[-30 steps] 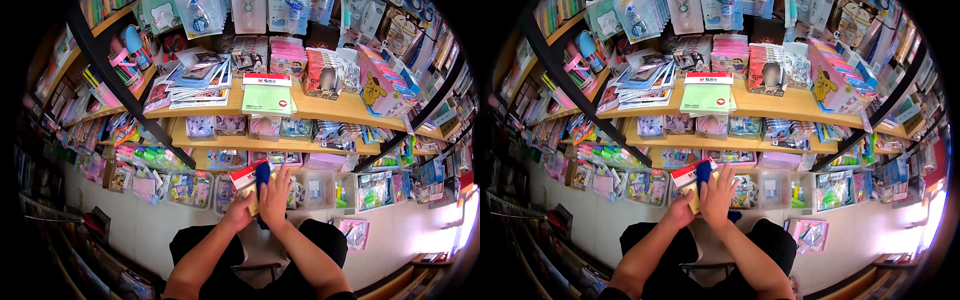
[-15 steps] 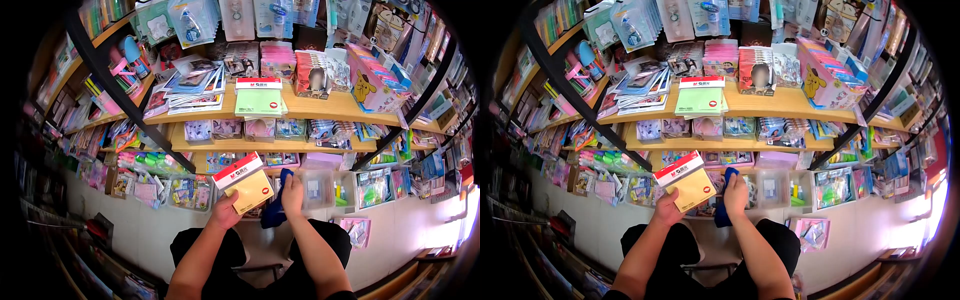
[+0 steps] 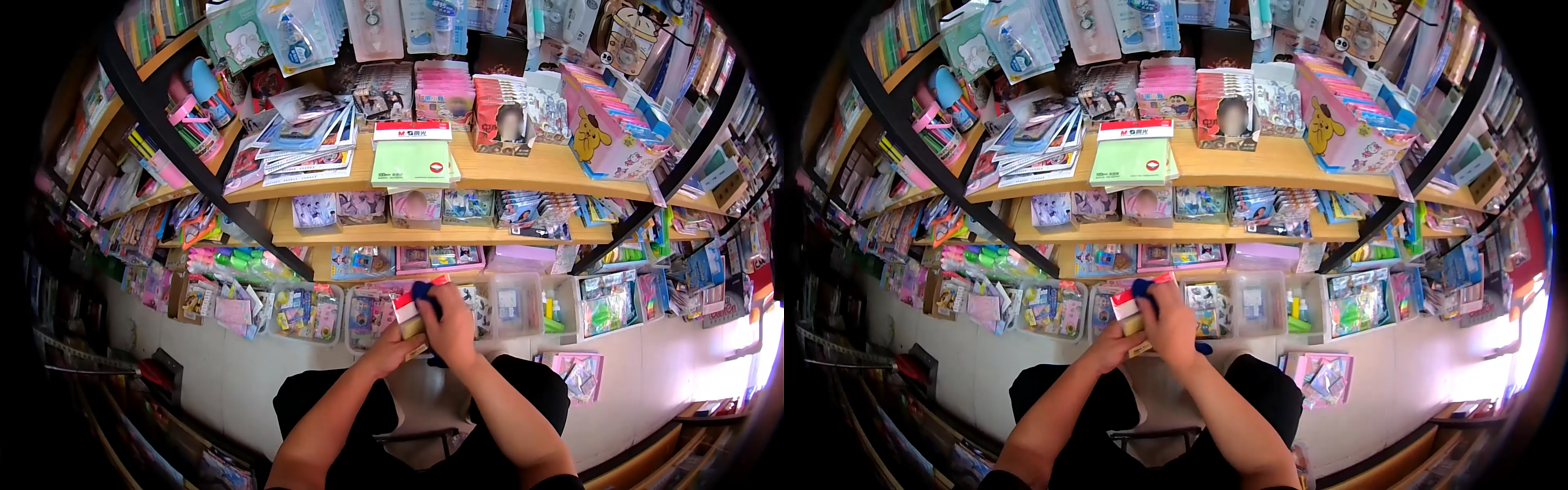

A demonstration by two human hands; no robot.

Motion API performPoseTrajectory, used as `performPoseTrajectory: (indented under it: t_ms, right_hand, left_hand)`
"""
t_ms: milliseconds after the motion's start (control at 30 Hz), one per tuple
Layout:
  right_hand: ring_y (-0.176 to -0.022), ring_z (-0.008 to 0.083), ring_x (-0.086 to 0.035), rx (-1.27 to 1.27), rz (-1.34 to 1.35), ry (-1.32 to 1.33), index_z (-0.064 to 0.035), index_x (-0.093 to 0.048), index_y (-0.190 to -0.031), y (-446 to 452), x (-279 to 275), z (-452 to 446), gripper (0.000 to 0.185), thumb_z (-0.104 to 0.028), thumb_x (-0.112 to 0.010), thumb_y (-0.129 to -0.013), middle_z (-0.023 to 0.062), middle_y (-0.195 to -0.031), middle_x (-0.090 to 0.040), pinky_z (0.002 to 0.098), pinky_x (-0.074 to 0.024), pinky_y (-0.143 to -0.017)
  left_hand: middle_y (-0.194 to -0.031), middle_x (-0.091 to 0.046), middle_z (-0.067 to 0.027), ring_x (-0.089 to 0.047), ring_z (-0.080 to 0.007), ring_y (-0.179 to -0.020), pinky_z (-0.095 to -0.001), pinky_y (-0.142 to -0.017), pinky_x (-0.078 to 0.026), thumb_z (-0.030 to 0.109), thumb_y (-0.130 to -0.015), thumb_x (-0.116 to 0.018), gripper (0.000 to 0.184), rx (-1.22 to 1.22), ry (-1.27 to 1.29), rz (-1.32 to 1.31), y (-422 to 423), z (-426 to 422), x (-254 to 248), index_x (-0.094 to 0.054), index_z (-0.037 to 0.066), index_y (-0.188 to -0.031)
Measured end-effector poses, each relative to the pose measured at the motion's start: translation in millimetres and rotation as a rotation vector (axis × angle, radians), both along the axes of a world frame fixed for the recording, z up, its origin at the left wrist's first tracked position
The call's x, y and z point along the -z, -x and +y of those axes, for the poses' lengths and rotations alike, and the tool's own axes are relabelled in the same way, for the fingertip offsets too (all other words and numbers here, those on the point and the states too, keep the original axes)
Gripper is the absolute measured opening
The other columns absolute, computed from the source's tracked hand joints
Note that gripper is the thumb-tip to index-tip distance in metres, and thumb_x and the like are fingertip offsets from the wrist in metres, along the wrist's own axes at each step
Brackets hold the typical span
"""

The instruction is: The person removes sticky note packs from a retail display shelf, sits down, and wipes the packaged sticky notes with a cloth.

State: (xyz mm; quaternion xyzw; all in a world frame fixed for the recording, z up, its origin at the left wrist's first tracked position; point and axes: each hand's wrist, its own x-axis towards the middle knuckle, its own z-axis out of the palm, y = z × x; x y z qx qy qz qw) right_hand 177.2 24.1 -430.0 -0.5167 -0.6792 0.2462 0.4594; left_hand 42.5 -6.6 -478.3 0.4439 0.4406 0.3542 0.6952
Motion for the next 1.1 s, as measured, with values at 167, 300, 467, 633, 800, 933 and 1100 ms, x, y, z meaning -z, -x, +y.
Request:
performPoseTrajectory:
  t_ms: [167, 300, 467, 633, 800, 933, 1100]
  right_hand:
    - [-0.073, 0.0341, -0.056, -0.093, 0.068, -0.057, -0.0019, -0.055, -0.087, 5, 3, -4, 0.015, -0.007, -0.062, -0.075, 0.0146, -0.081, -0.055, 0.0361, -0.0449, -0.06]
    - [-0.072, 0.0335, -0.055, -0.213, 0.017, -0.076, -0.003, -0.057, -0.09, 3, -4, -9, 0.016, -0.006, -0.062, -0.075, 0.0145, -0.08, -0.054, 0.0356, -0.045, -0.059]
    - [-0.071, 0.0346, -0.056, 0.101, -0.041, -0.074, -0.0065, -0.056, -0.085, -9, 3, 5, 0.01, -0.009, -0.06, -0.076, 0.0125, -0.085, -0.054, 0.0395, -0.0447, -0.055]
    - [-0.074, 0.0371, -0.056, 0.267, -0.083, -0.012, -0.002, -0.057, -0.084, -31, 16, 19, 0.012, -0.01, -0.06, -0.076, 0.0165, -0.081, -0.057, 0.0395, -0.0446, -0.064]
    - [-0.062, 0.012, -0.053, 0.401, 0.288, 0.165, 0.0017, -0.059, -0.085, -49, 18, 28, 0.016, -0.011, -0.064, -0.077, 0.0062, -0.07, -0.06, 0.0264, -0.0441, -0.06]
    - [-0.071, 0.0117, -0.054, 0.117, 0.265, 0.012, -0.0014, -0.058, -0.089, -43, 4, 16, 0.015, -0.007, -0.064, -0.077, 0.0053, -0.079, -0.06, 0.0257, -0.044, -0.066]
    - [-0.077, 0.0327, -0.056, -0.175, 0.093, 0.075, -0.0034, -0.058, -0.087, -17, 8, -5, 0.017, -0.009, -0.065, -0.073, 0.0138, -0.082, -0.055, 0.0349, -0.0455, -0.065]
  left_hand:
    - [-0.103, -0.055, -0.0018, -0.052, -0.0116, -0.092, -0.0257, -0.079, -0.044, 0.007, -0.085, -0.054, 0.033, 0.006, -0.045, 0.009, 6, -1, -3, -0.046, 0.003, -0.116]
    - [-0.105, -0.055, -0.0028, -0.053, -0.0114, -0.093, -0.0253, -0.079, -0.044, 0.004, -0.085, -0.052, 0.033, 0.08, 0.01, 0.105, 7, -1, -5, -0.047, 0.003, -0.117]
    - [-0.114, -0.053, -0.0055, -0.052, -0.0145, -0.102, -0.0283, -0.087, -0.042, 0.007, -0.086, -0.054, 0.038, -0.069, 0.15, -0.276, 8, -5, -7, -0.044, 0.003, -0.122]
    - [-0.12, -0.05, -0.0071, -0.049, -0.0174, -0.109, -0.0316, -0.092, -0.039, 0.008, -0.085, -0.055, 0.044, -0.019, 0.18, -0.407, 19, -7, -13, -0.04, 0.001, -0.126]
    - [-0.121, -0.049, -0.0079, -0.049, -0.0188, -0.11, -0.0329, -0.093, -0.04, 0.008, -0.085, -0.054, 0.044, -0.033, 0.153, -0.459, 24, -4, -17, -0.039, 0.001, -0.126]
    - [-0.121, -0.05, -0.0091, -0.05, -0.0202, -0.11, -0.0349, -0.093, -0.041, 0.008, -0.084, -0.055, 0.044, -0.028, 0.186, -0.504, 22, -2, -15, -0.04, 0.002, -0.125]
    - [-0.117, -0.052, -0.0113, -0.053, -0.0243, -0.106, -0.0382, -0.091, -0.042, 0.014, -0.083, -0.058, 0.046, -0.043, 0.279, -0.557, 23, -8, -4, -0.041, 0.003, -0.124]
